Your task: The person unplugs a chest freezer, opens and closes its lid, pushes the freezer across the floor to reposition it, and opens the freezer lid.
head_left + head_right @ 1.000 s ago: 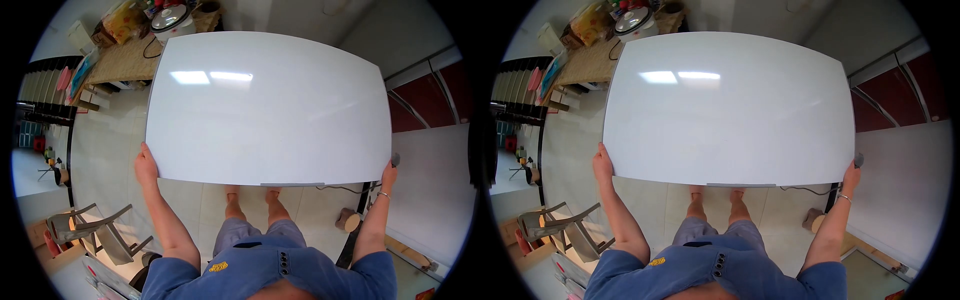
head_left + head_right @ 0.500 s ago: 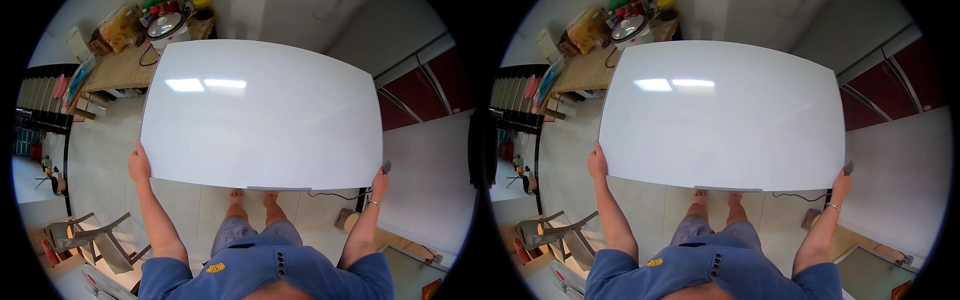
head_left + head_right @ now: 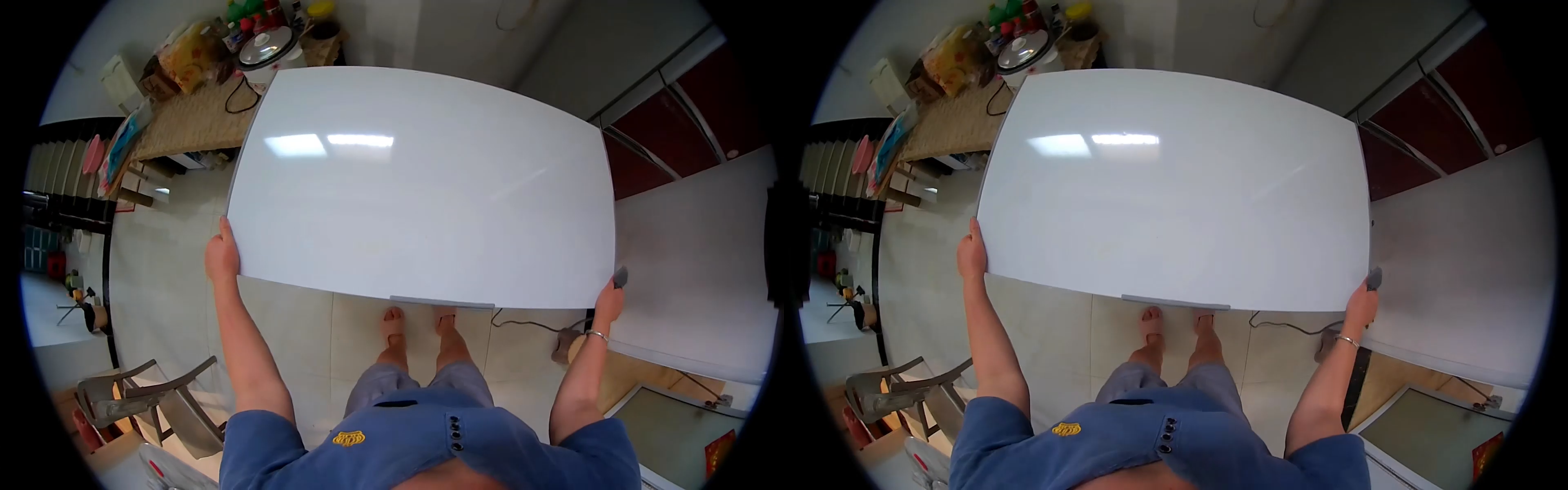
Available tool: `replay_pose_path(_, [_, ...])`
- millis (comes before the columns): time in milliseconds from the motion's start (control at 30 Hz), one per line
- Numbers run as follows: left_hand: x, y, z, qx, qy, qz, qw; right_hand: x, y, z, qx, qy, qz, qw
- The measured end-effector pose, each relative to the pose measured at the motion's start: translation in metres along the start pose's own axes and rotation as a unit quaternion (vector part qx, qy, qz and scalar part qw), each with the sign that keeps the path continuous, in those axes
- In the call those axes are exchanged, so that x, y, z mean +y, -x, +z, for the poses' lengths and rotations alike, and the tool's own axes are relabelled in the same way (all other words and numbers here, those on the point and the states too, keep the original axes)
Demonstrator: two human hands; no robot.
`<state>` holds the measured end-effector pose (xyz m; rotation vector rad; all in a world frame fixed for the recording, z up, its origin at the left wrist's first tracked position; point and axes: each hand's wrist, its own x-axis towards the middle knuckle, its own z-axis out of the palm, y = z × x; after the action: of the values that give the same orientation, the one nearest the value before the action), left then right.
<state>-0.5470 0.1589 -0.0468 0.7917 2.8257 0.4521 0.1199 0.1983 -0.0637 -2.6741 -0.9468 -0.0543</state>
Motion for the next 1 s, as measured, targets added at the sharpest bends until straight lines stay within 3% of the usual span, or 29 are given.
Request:
replay_pose_path(633, [-0.029, 0.049, -0.003, -0.005, 0.051, 0.023, 0.998, 0.020, -0.034, 0.006, -0.027, -0.030, -0.063, 0.997])
replay_pose_path(1000, [-0.053, 0.099, -0.011, 0.002, 0.074, -0.020, 0.997, 0.024, -0.057, 0.008, -0.043, -0.034, -0.093, 0.994])
